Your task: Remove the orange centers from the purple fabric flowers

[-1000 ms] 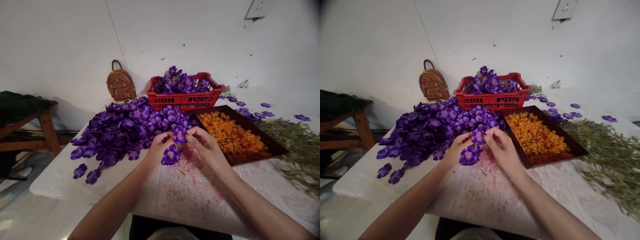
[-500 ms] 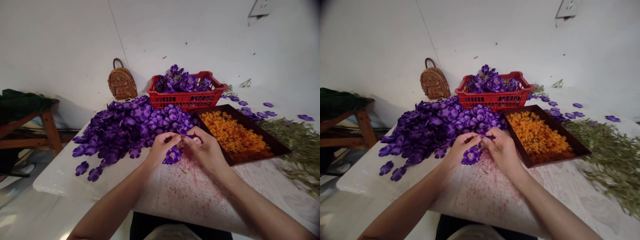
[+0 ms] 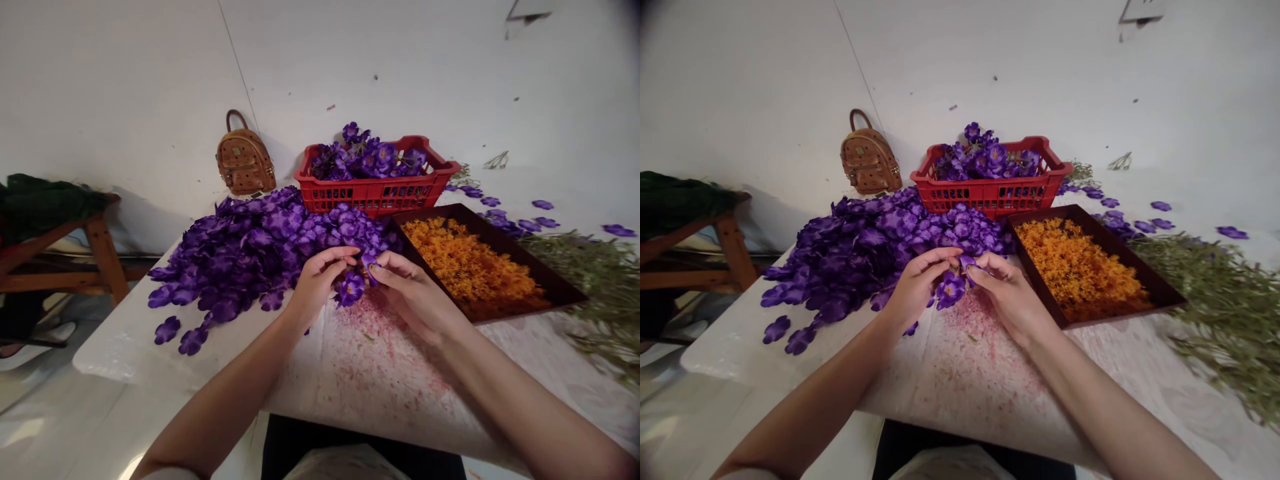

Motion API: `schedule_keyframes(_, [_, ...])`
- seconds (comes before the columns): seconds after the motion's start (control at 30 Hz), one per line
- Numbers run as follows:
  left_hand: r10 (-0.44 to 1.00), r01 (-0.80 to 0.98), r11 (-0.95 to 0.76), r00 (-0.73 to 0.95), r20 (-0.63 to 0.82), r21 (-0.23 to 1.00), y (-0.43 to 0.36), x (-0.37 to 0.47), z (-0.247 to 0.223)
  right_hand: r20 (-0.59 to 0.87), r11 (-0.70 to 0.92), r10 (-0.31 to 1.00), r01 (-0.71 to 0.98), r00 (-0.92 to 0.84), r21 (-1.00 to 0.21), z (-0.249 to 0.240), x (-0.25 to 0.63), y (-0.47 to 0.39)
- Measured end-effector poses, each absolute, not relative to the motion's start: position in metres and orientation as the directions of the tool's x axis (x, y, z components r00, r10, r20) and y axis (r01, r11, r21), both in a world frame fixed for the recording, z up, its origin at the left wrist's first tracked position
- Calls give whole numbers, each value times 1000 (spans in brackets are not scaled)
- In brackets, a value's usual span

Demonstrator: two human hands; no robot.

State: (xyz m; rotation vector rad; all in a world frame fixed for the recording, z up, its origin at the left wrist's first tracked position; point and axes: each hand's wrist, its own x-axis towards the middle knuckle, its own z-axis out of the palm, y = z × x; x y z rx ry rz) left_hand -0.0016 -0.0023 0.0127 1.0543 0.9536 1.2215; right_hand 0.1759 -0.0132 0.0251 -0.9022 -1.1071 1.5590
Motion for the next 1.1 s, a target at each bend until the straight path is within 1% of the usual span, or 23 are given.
schedule_keyframes(0.07, [991,-224,-15,123,44,975,-3,0,12,-34,-115,966,-307,-257,-945,25,173,-14])
schedule_keyframes(0.17, [992,-132,-95,65,104,987,-5,1,12,-40,-124,965,-314,-261,-941,25,172,-14])
schedule_keyframes(0.23, [992,-69,-123,11,124,990,-6,2,12,-50,-137,961,-312,-270,-940,25,171,-14])
schedule_keyframes(0.3, [993,-35,-120,-8,120,992,-6,3,13,-53,-143,958,-313,-280,-939,26,171,-14])
schedule_keyframes(0.47, [994,-43,-96,48,98,994,-5,5,12,-44,-140,958,-328,-282,-934,27,170,-13])
schedule_keyframes(0.57, [995,-80,-90,35,93,993,-4,7,10,-24,-129,963,-378,-269,-917,27,171,-11])
schedule_keyframes(0.67, [997,-95,-70,15,71,993,-3,7,6,-34,-155,961,-434,-274,-888,26,173,-12])
schedule_keyframes(0.83, [990,7,-137,33,136,991,-1,6,2,-1,-125,963,-443,-270,-888,22,174,-11])
schedule_keyframes(0.9, [989,68,-148,27,147,987,0,6,3,5,-114,964,-429,-266,-896,22,175,-9])
schedule_keyframes(0.97, [986,127,-168,2,169,978,-1,7,5,20,-65,977,-391,-210,-918,22,177,-9])
schedule_keyframes(1.03, [970,169,-232,-36,241,958,-4,8,9,60,22,992,-323,-109,-946,24,178,-10])
schedule_keyframes(1.1, [933,201,-334,-72,354,921,-6,8,12,107,93,993,-239,-46,-966,24,179,-11])
